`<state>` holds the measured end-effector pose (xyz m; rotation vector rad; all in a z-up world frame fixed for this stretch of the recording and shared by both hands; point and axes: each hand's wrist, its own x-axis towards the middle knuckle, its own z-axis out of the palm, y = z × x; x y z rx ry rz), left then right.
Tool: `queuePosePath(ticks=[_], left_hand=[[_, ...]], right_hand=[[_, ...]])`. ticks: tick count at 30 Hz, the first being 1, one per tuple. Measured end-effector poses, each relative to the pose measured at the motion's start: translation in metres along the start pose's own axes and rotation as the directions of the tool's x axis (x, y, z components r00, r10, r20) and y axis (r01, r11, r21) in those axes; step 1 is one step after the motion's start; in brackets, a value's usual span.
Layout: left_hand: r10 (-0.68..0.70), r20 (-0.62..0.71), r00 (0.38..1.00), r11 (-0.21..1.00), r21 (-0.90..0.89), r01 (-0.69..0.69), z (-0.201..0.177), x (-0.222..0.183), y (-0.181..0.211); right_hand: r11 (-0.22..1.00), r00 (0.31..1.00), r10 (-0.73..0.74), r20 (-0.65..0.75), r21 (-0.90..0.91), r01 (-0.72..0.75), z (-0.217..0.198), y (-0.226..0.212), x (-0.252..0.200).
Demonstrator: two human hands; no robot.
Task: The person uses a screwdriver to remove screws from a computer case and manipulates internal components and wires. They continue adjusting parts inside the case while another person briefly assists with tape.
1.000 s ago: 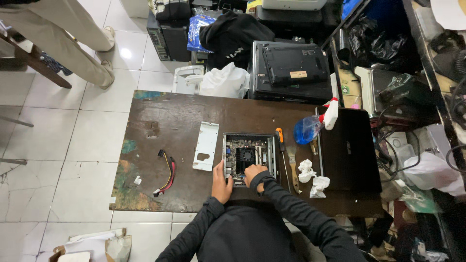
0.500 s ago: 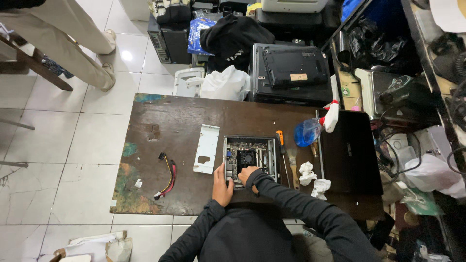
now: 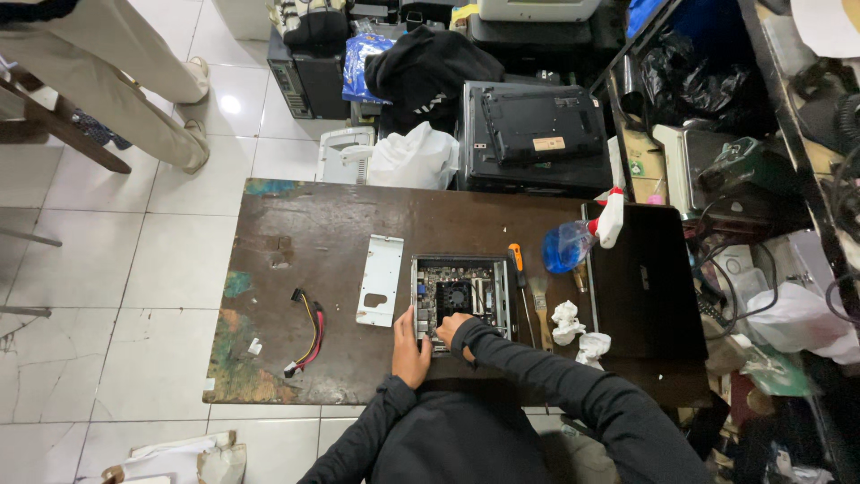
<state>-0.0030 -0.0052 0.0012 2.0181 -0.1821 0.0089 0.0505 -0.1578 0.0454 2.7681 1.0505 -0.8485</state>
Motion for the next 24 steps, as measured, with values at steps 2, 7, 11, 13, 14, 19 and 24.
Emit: queuePosePath(ticks=[2,7,11,13,14,19,24], left_hand=[[0.001,-0.002,1.0,1.0,-0.003,-0.001,0.001,0.001,-0.003],[0.008,-0.011,1.0,1.0,-0.013,-0.008,-0.001,0.001,0.0],[0.011,-0.01,1.0,1.0,-0.015,-0.012,0.001,0.001,-0.003],[0.016,-0.014,1.0,1.0,-0.015,-0.016,0.002,0.001,-0.007],[0.028,-0.021,0.999,1.0,-0.013,-0.029,0.003,0.001,-0.009],[0.096,-0.063,0.993,0.994,0.063,-0.092,-0.008,0.002,0.013],[0.497,0.125,0.859,0.813,0.28,-0.511,-0.016,0.011,0.043]], right_hand=[[1.0,1.0,-0.001,-0.014,0.0,0.001,0.007,0.002,0.004],[0.999,0.997,-0.012,-0.078,0.035,0.015,0.023,0.006,0.007],[0.999,0.999,0.03,-0.039,0.013,-0.03,0.008,0.002,0.002],[0.997,0.998,0.068,-0.02,0.023,-0.067,0.003,0.002,-0.002],[0.994,0.994,0.104,-0.016,0.039,-0.103,0.004,0.004,-0.004],[0.975,0.97,0.206,-0.129,0.11,-0.192,0.035,0.018,-0.021],[0.973,0.834,0.189,-0.519,0.211,-0.09,0.064,0.026,-0.054]])
